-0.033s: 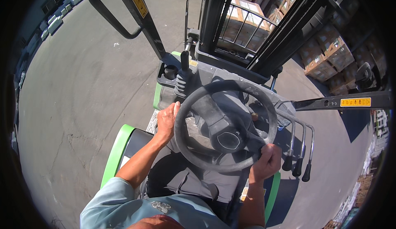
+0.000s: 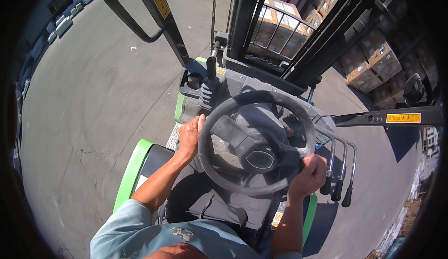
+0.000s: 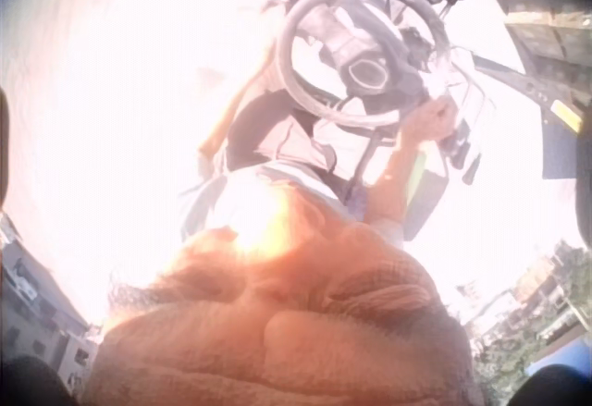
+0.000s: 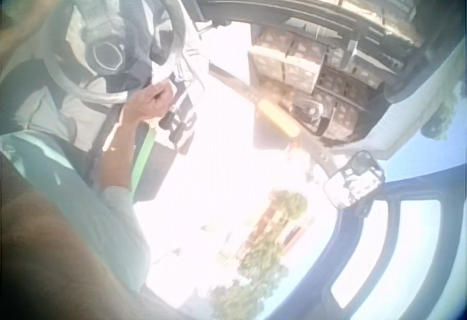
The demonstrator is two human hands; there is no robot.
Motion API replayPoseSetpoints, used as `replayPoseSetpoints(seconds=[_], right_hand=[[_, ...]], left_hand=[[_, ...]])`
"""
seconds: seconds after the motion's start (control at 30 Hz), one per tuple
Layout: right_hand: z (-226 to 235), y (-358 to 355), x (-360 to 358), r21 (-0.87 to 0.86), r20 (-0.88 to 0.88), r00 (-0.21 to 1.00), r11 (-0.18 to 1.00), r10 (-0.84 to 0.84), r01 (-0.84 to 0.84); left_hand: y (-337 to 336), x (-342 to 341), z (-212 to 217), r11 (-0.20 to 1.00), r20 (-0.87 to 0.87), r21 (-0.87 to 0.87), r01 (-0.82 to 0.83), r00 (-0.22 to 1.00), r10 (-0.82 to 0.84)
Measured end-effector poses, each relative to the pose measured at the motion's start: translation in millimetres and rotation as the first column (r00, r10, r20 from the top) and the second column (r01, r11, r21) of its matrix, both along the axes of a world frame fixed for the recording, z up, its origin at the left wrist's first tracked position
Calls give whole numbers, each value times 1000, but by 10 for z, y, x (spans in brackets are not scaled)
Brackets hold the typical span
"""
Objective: The person operates a forklift in an outdoor yard, steering and maneuvering the vehicle among stacked pallets and a parked white car. The operator uses both hands on the steering wheel and occasionally adjusts controls while navigating the paved area.
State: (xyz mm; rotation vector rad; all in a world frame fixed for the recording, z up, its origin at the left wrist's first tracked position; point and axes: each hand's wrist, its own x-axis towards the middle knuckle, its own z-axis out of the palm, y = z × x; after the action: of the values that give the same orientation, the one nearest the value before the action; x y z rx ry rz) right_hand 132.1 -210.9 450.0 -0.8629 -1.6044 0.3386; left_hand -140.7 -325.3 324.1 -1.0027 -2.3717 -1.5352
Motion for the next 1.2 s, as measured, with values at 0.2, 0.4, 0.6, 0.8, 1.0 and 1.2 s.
replayPoseSetpoints(seconds=[0.2, 0.4, 0.6, 0.8, 1.0, 1.2], right_hand=[[595, -52, -1777, 14, 125, 952, 959, 279, -282], [85, -1161, -2437, 189, 377, 790, 795, 483, -576], [38, -1611, -2317, 109, 367, 799, 831, 476, -545], [386, -1697, -3096, 90, 412, 787, 839, 460, -537], [783, -1233, -4226, 203, 403, 856, 880, 324, -429], [1358, -327, -4295, 219, 364, 929, 963, 66, -155]], left_hand=[[-63, -393, 123, 997, 131, 12, 82, 988, -83], [-160, -872, 165, 980, 162, -12, 199, 967, -195], [-213, -1308, 412, 986, 225, -25, 164, 962, -154], [-296, -1862, 656, 982, 288, -28, 188, 942, -172], [-235, -2436, 599, 931, 289, 154, 331, 886, -363], [-201, -2810, 614, 948, 374, -31, 316, 883, -282]])
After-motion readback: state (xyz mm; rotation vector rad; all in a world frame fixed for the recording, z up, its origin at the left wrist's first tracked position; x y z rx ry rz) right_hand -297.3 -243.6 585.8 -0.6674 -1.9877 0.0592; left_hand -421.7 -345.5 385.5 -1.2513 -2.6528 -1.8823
